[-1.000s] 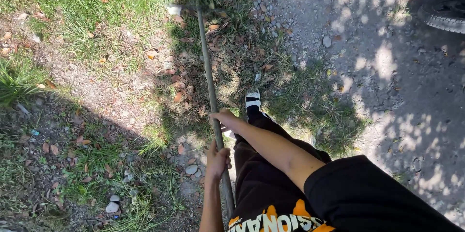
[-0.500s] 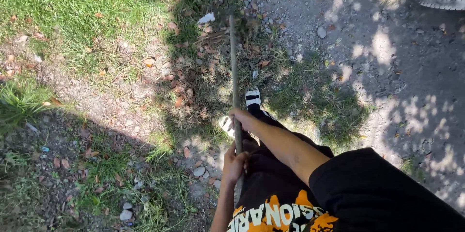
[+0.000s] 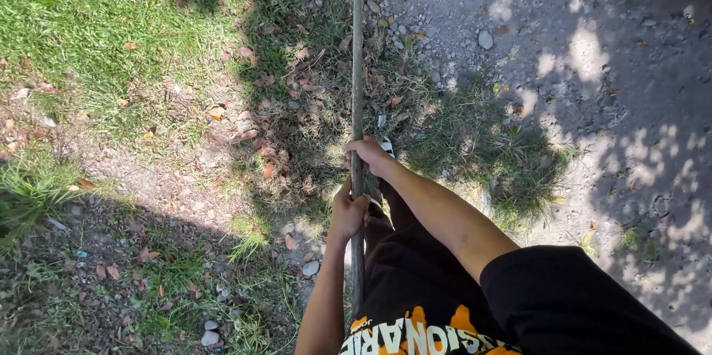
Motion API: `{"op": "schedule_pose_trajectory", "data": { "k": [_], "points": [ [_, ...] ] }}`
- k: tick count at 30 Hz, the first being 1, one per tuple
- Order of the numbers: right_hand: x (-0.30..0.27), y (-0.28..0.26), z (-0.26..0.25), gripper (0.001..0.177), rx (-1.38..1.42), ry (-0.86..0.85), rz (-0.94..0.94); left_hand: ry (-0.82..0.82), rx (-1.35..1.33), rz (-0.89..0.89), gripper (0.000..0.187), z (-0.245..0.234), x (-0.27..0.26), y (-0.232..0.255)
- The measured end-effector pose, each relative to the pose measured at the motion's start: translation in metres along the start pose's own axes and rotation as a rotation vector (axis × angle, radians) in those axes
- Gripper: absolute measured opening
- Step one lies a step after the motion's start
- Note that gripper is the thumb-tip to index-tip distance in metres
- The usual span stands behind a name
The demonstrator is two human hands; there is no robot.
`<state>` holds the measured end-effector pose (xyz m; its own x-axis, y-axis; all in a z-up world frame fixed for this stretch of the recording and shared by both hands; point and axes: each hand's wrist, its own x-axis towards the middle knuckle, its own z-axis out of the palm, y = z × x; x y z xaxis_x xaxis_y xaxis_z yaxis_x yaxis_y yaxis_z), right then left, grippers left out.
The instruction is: Using a garden rake to gather dry leaves and grass debris into a pile on a dirt path.
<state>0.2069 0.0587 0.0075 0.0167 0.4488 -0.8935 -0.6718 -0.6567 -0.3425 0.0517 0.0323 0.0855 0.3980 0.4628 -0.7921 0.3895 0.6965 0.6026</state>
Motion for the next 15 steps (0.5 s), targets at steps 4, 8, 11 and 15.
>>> {"op": "schedule_pose_trajectory", "data": {
  "k": [4, 8, 11, 15],
  "points": [
    [0.033, -0.003, -0.01, 0.022, -0.323, 0.118, -0.098, -0.065, 0.15, 0.12, 0.05, 0.001, 0.071, 0.012],
    [0.024, -0.017, 0.003, 0.074, -0.399, 0.139, -0.05, -0.042, 0.211, 0.125, 0.031, -0.008, 0.096, 0.014],
    [0.054, 0.022, 0.002, 0.075, -0.475, 0.214, -0.015, -0.055, 0.198, 0.054, 0.068, -0.018, 0.069, 0.013],
    [0.088, 0.092, 0.02, 0.075, -0.347, 0.224, -0.044, -0.058, 0.201, 0.11, 0.073, -0.043, 0.056, -0.027]
  ]
}}
